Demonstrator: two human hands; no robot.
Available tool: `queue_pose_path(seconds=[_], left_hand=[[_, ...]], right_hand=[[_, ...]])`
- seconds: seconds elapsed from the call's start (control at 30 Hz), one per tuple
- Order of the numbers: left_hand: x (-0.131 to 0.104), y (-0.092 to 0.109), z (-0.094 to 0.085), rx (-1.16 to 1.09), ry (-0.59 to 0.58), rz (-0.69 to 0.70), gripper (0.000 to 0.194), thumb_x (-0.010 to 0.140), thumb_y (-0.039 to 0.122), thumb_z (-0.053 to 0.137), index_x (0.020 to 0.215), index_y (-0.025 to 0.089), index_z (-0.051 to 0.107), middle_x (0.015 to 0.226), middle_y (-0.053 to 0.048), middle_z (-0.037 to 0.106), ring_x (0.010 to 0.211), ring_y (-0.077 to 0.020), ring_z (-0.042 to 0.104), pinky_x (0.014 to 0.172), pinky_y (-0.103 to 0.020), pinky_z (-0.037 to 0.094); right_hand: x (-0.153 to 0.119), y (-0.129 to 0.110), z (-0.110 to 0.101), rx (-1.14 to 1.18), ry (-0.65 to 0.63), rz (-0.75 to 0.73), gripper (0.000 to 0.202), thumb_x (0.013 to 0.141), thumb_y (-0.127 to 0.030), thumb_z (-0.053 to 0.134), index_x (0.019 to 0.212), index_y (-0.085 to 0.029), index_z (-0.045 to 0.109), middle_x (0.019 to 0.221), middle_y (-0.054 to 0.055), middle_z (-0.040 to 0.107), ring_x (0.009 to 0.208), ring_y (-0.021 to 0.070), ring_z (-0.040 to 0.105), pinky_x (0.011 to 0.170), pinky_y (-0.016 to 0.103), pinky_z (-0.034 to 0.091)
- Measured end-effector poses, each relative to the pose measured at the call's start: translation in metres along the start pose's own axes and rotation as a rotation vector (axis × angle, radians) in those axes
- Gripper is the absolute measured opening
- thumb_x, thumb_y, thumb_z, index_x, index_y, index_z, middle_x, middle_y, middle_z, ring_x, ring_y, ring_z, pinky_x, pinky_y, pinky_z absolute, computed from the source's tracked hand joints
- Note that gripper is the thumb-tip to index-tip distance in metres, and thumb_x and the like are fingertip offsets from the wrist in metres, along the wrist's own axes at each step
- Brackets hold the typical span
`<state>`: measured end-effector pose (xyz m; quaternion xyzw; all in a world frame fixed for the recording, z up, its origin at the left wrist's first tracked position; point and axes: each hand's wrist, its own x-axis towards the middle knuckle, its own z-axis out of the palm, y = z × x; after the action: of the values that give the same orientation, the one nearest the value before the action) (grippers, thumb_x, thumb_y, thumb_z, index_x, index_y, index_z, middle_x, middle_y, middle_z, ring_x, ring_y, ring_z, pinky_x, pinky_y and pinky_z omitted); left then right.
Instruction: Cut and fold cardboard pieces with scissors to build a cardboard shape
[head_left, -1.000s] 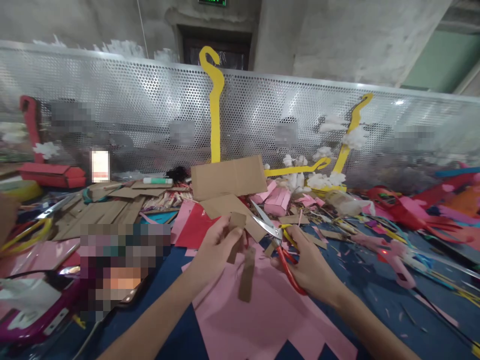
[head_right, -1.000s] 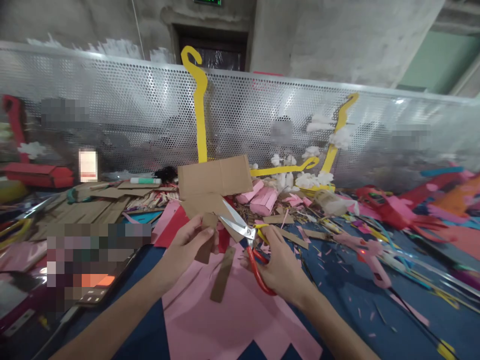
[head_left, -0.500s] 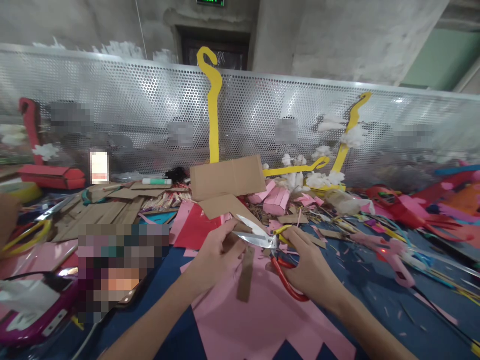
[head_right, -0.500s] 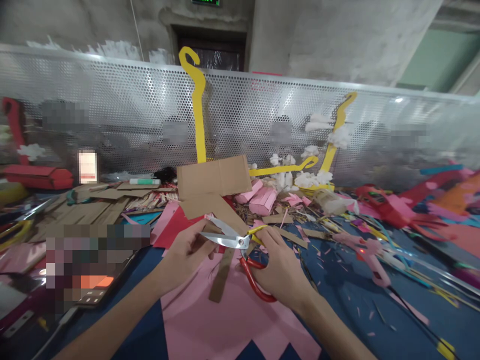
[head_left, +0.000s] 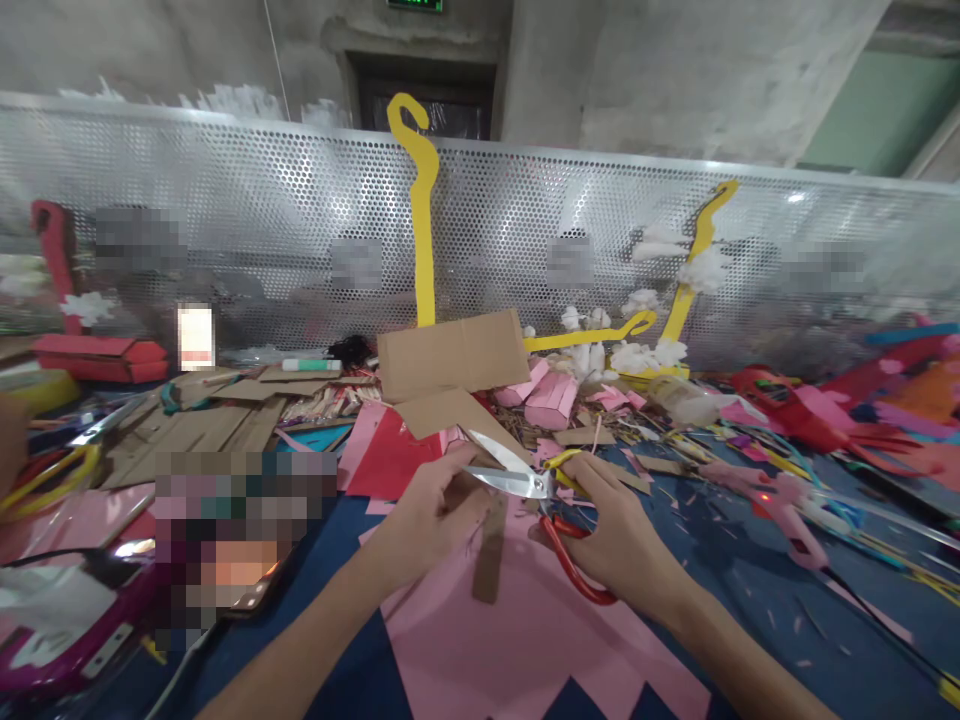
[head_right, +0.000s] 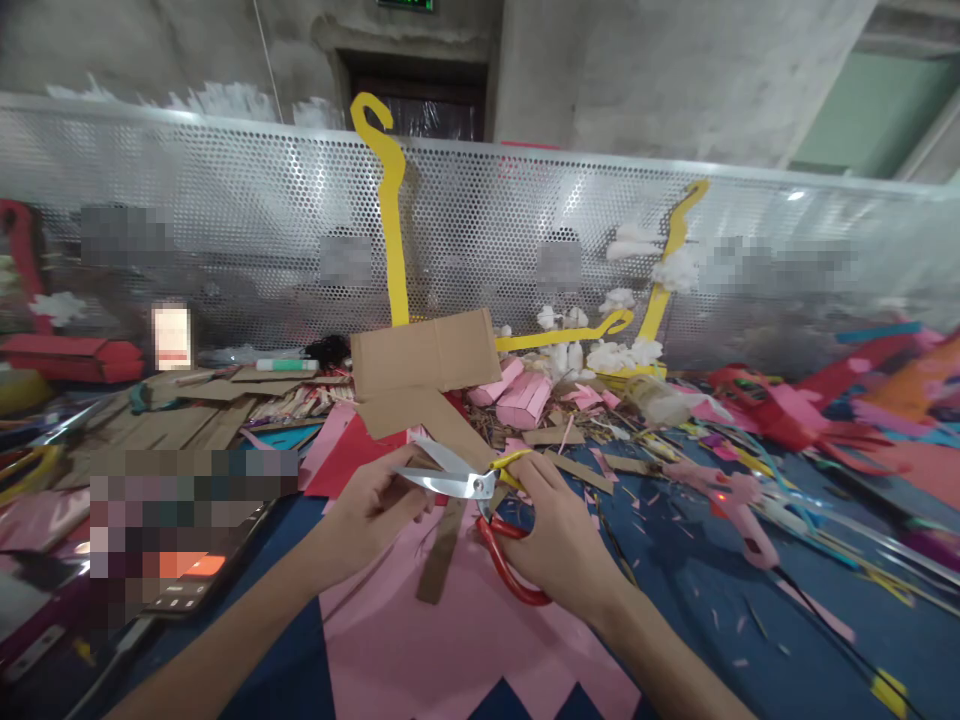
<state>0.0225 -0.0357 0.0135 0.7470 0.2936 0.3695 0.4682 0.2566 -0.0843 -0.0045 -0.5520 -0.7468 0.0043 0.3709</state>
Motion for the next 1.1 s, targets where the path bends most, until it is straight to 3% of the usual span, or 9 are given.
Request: queue_pose_path(seconds=[0.57, 0.87, 1.1], left_hand=[[0.000, -0.001, -0.002, 0.002, 0.006, 0.020, 0.011, 0.092, 0.017, 0.052, 0.097, 0.019, 0.061, 0.079, -0.001, 0.061, 0.070, -0.0142, 0.056, 0.061, -0.024, 0.042], [0.000, 0.000, -0.001, -0.045, 0.006, 0.041, 0.015, 0.089, 0.024, 0.056, 0.099, 0.018, 0.066, 0.076, -0.003, 0.062, 0.070, -0.0158, 0.057, 0.061, -0.026, 0.045], [0.000, -0.003, -0.002, -0.051, -0.015, 0.015, 0.012, 0.090, 0.016, 0.052, 0.095, 0.019, 0.062, 0.078, -0.002, 0.060, 0.071, -0.0145, 0.055, 0.065, -0.026, 0.045]], right_hand=[[0.002, -0.004, -0.002, 0.045, -0.022, 0.005, 0.034, 0.073, -0.027, 0.078, 0.101, -0.024, 0.057, 0.106, 0.008, 0.064, 0.094, 0.0254, 0.064, 0.080, 0.034, 0.052], [0.002, -0.004, -0.003, 0.049, -0.026, -0.011, 0.034, 0.072, -0.025, 0.078, 0.099, -0.024, 0.056, 0.103, 0.006, 0.064, 0.093, 0.0250, 0.062, 0.081, 0.033, 0.050], [0.004, -0.012, -0.005, 0.054, -0.035, -0.014, 0.027, 0.073, -0.020, 0.077, 0.086, -0.024, 0.054, 0.090, 0.003, 0.061, 0.084, 0.0222, 0.058, 0.074, 0.029, 0.047]])
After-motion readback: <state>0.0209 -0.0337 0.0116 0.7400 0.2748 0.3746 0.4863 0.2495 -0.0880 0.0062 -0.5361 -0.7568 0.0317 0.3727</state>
